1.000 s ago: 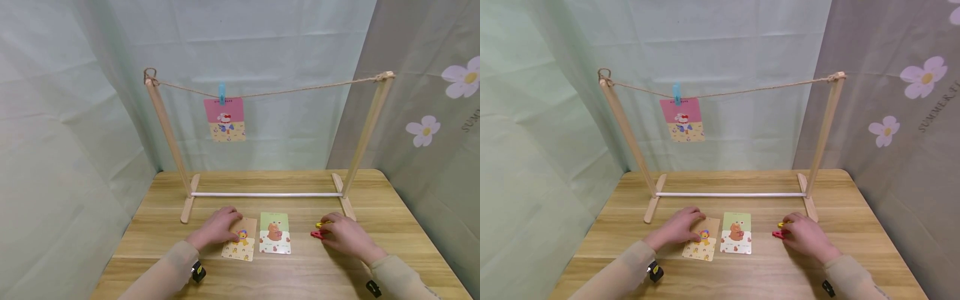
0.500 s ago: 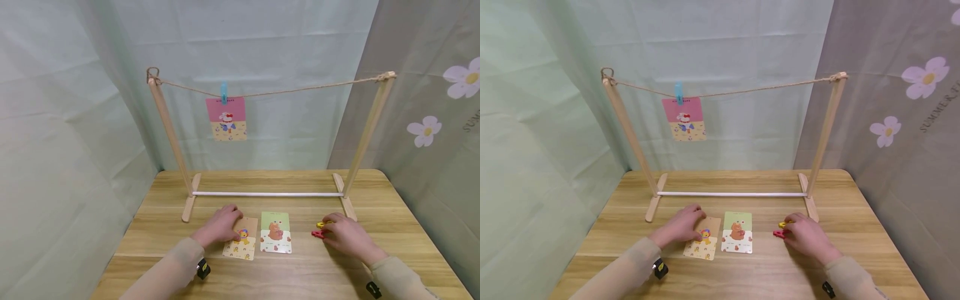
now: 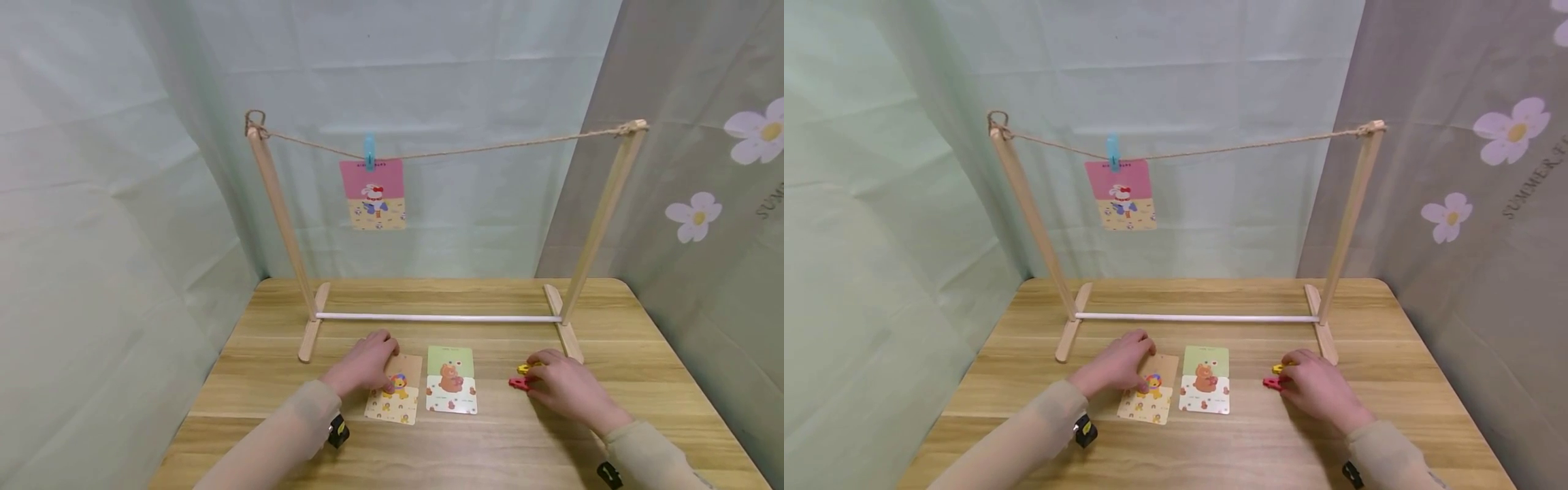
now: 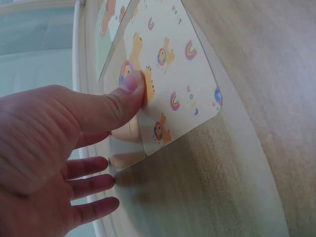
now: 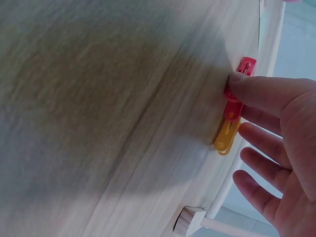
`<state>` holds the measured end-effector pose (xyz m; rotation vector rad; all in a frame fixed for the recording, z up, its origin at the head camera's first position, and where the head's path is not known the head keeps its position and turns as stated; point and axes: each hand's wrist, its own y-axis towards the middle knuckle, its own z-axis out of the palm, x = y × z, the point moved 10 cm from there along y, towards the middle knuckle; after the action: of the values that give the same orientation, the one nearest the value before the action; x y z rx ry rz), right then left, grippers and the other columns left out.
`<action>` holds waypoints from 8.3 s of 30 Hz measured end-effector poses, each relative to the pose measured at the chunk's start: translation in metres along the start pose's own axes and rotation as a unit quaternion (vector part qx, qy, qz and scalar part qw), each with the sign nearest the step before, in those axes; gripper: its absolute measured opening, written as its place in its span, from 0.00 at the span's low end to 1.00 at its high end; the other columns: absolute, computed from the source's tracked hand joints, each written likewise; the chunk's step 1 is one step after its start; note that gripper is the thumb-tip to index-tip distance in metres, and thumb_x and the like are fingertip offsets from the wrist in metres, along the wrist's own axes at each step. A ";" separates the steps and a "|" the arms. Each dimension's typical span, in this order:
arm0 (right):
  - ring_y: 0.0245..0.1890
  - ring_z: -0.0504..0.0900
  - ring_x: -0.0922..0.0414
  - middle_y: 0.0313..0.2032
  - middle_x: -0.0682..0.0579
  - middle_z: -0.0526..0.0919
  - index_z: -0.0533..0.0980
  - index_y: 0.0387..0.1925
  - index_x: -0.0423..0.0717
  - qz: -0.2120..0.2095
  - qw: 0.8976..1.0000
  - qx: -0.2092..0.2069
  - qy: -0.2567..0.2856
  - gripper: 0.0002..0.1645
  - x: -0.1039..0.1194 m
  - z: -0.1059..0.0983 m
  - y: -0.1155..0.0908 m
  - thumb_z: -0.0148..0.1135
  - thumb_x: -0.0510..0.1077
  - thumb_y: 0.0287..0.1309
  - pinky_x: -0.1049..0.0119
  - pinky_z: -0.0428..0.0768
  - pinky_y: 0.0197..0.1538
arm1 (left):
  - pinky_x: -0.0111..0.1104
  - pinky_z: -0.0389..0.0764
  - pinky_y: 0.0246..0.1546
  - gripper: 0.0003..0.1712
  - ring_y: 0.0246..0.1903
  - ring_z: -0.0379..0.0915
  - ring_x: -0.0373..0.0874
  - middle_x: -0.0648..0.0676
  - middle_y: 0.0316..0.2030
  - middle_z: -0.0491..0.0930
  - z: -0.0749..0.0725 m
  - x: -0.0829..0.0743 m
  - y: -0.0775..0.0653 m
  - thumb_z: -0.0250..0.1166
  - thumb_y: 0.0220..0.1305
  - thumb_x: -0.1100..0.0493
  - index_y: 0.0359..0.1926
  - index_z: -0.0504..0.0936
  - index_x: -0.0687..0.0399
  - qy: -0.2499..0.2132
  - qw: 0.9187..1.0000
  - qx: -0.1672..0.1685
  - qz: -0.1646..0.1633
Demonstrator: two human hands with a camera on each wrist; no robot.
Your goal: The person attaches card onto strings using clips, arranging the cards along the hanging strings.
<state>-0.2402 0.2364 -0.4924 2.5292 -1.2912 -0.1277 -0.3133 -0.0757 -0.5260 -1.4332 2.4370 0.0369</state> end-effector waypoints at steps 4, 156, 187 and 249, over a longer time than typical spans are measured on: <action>0.49 0.85 0.49 0.46 0.51 0.86 0.89 0.33 0.52 0.003 1.000 0.006 0.002 0.14 0.000 0.001 0.001 0.88 0.44 0.45 0.50 0.88 0.45 | 0.48 0.77 0.59 0.37 0.53 0.71 0.48 0.50 0.50 0.74 0.000 0.001 0.000 0.91 0.43 0.49 0.53 0.82 0.52 0.000 1.000 0.002 0.000; 0.46 0.87 0.51 0.46 0.52 0.88 0.90 0.41 0.51 0.018 0.999 -0.030 0.040 0.16 -0.007 -0.004 0.006 0.86 0.46 0.50 0.50 0.88 0.46 | 0.48 0.88 0.37 0.10 0.31 0.79 0.41 0.54 0.35 0.88 -0.031 0.052 -0.003 0.71 0.73 0.63 0.46 0.89 0.69 -0.468 0.869 -0.143 -0.072; 0.43 0.87 0.53 0.41 0.57 0.88 0.88 0.42 0.50 0.042 0.998 -0.031 0.041 0.15 -0.010 -0.019 0.016 0.84 0.47 0.55 0.52 0.88 0.44 | 0.39 0.90 0.32 0.12 0.31 0.79 0.40 0.52 0.32 0.85 -0.039 0.058 -0.004 0.69 0.73 0.67 0.51 0.87 0.73 -0.517 0.835 -0.168 -0.081; 0.35 0.87 0.50 0.37 0.51 0.86 0.88 0.40 0.44 -0.093 0.990 -0.101 -0.023 0.20 0.001 -0.121 0.070 0.89 0.41 0.44 0.51 0.88 0.37 | 0.35 0.89 0.39 0.11 0.37 0.80 0.44 0.55 0.38 0.86 -0.076 0.025 0.001 0.69 0.75 0.63 0.52 0.89 0.66 -0.543 0.805 -0.234 -0.052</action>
<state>-0.2680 0.2239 -0.3567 2.4788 -0.9990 -0.3420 -0.3446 -0.1097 -0.4610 -1.1688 1.3985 1.1593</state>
